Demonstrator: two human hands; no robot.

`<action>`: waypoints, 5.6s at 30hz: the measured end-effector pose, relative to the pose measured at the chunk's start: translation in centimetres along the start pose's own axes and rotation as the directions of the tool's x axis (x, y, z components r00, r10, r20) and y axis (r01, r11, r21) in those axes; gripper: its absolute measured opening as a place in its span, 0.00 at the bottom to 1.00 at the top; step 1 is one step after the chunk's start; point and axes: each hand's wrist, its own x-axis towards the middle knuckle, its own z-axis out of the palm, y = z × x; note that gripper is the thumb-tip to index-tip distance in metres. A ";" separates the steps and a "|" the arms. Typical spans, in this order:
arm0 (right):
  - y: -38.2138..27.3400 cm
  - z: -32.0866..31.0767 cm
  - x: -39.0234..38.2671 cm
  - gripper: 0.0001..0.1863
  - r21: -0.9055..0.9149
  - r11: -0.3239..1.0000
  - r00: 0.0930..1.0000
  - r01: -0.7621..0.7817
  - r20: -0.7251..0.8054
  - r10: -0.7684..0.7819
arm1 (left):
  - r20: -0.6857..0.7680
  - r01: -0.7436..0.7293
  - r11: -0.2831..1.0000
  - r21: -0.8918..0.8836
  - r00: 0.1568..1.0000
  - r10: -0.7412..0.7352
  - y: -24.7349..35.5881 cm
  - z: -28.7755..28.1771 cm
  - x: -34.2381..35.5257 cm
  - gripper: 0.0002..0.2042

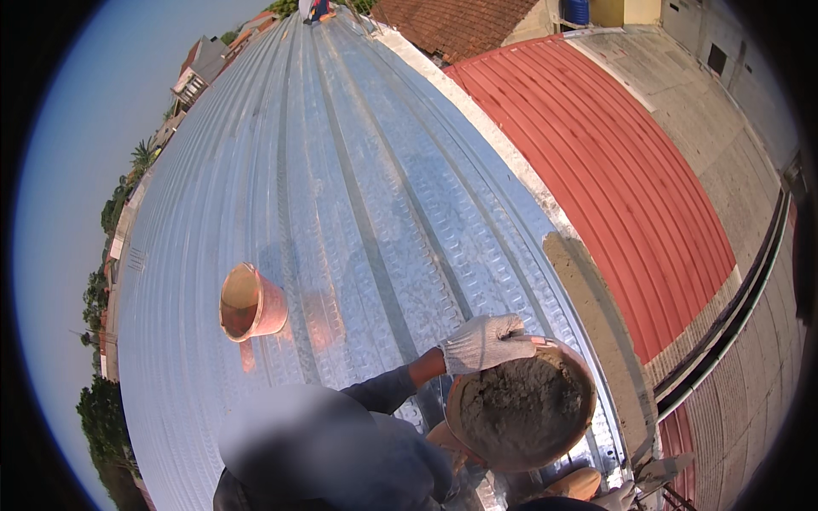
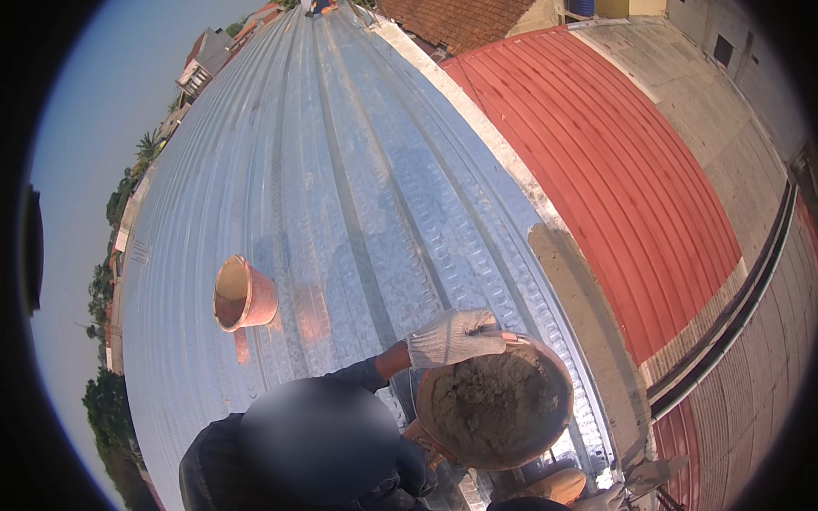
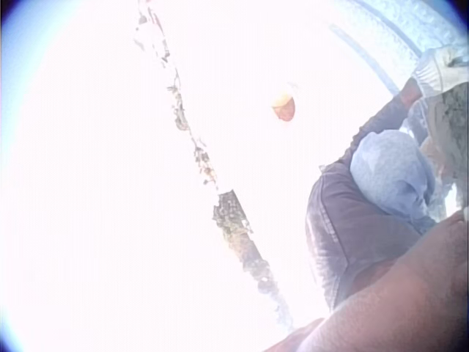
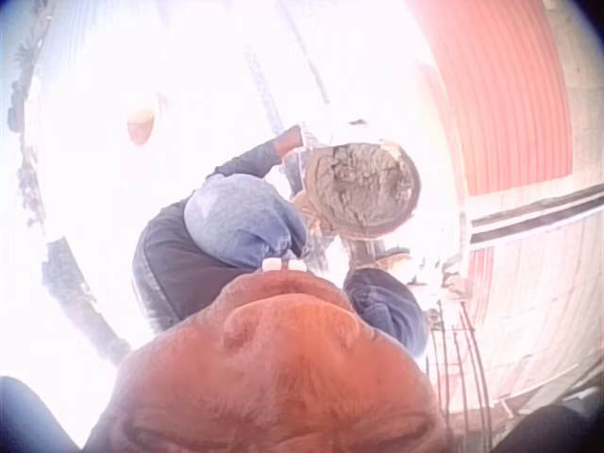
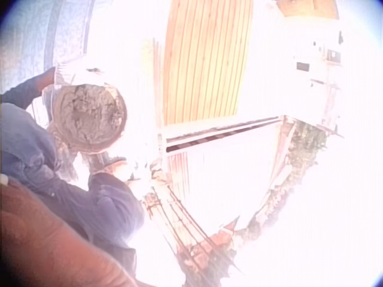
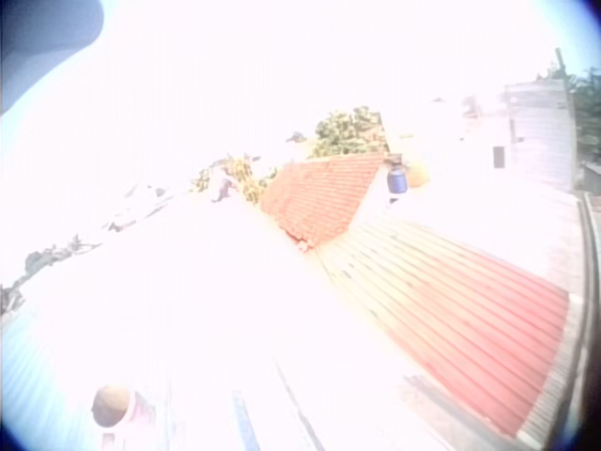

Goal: The person scoops cement from a bucket with a trowel and spreads it along the seam of a corrugated metal roof. The person repeatedly applies and smooths the cement along the roof ridge while holding the bucket in the other hand.

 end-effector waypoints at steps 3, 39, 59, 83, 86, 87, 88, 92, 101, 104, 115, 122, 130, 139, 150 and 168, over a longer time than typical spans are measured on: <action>0.9 -0.2 -0.6 0.25 0.001 1.000 1.000 -0.006 0.000 0.006 | -0.012 0.005 1.000 0.026 1.000 -0.004 -0.2 -0.4 0.0 0.24; -18.8 10.2 7.0 0.07 -0.278 -0.005 0.232 0.961 0.810 -0.538 | 0.032 -0.104 0.992 0.072 0.994 0.101 2.6 -0.8 2.7 0.24; -29.6 1.0 -11.3 0.11 0.236 -0.066 -0.233 0.970 0.805 -0.546 | 0.070 0.183 0.829 -0.528 0.983 -0.172 -3.5 -0.3 -2.5 0.16; -25.9 -7.3 -12.3 0.18 -0.092 0.613 0.040 0.785 0.994 0.098 | 0.108 0.293 0.933 -0.211 0.955 -0.275 3.4 0.7 -1.0 0.16; -27.6 -7.8 -11.5 0.17 -0.101 0.574 0.016 0.813 0.988 0.151 | -0.016 0.220 0.944 -0.247 0.973 -0.231 -2.6 -1.4 -0.2 0.16; -27.7 -7.7 -11.1 0.18 -0.099 0.597 -0.004 0.796 0.986 0.168 | -0.051 0.212 0.934 -0.288 0.970 -0.236 -2.4 -0.5 0.2 0.10; -27.6 -7.8 -10.9 0.18 -0.087 0.633 -0.040 0.769 0.982 0.183 | -0.089 0.215 0.925 -0.313 0.963 -0.254 -1.9 -0.4 0.2 0.04; -23.5 -9.4 -8.9 0.17 0.064 0.710 -0.032 0.701 0.998 -0.058 | -0.076 0.139 0.961 -0.241 0.984 -0.161 -5.1 -1.7 1.7 0.04; -21.5 -15.6 -2.2 0.16 -0.423 0.387 0.517 0.819 0.837 -0.180 | -0.152 0.254 0.888 -0.383 0.931 -0.332 -6.5 -2.5 0.9 0.11; -21.1 -17.1 0.3 0.15 -0.588 0.157 0.603 0.793 0.722 -0.340 | -0.090 0.257 0.865 -0.430 0.942 -0.324 -6.1 -2.0 1.1 0.12; -15.0 -13.4 -0.4 0.22 -0.744 0.338 0.818 0.576 0.523 -0.240 | -0.044 0.187 0.868 -0.460 0.972 -0.232 -10.4 -4.1 0.7 0.26; -8.8 -11.0 -0.4 0.22 0.034 0.915 0.824 -0.401 0.450 0.344 | -0.109 0.126 0.823 -0.554 0.969 -0.221 -11.3 -3.6 1.1 0.19; -3.2 -6.3 2.6 0.19 0.200 0.818 0.807 -0.540 0.400 0.435 | -0.120 0.127 0.874 -0.468 0.971 -0.205 -9.1 -2.7 1.0 0.20; -3.1 -5.1 0.4 0.17 0.222 0.782 0.782 -0.582 0.417 0.464 | -0.044 0.165 0.921 -0.353 0.980 -0.192 -11.9 -4.5 1.8 0.17; -8.3 -1.9 0.7 0.16 0.004 0.837 0.710 -0.547 0.533 0.461 | -0.088 0.143 0.884 -0.445 0.975 -0.202 -13.2 -4.5 0.9 0.22; -7.8 1.1 1.6 0.34 -0.460 0.789 0.785 0.408 0.618 -0.045 | -0.083 0.165 0.888 -0.428 0.972 -0.220 -9.5 -3.3 0.4 0.19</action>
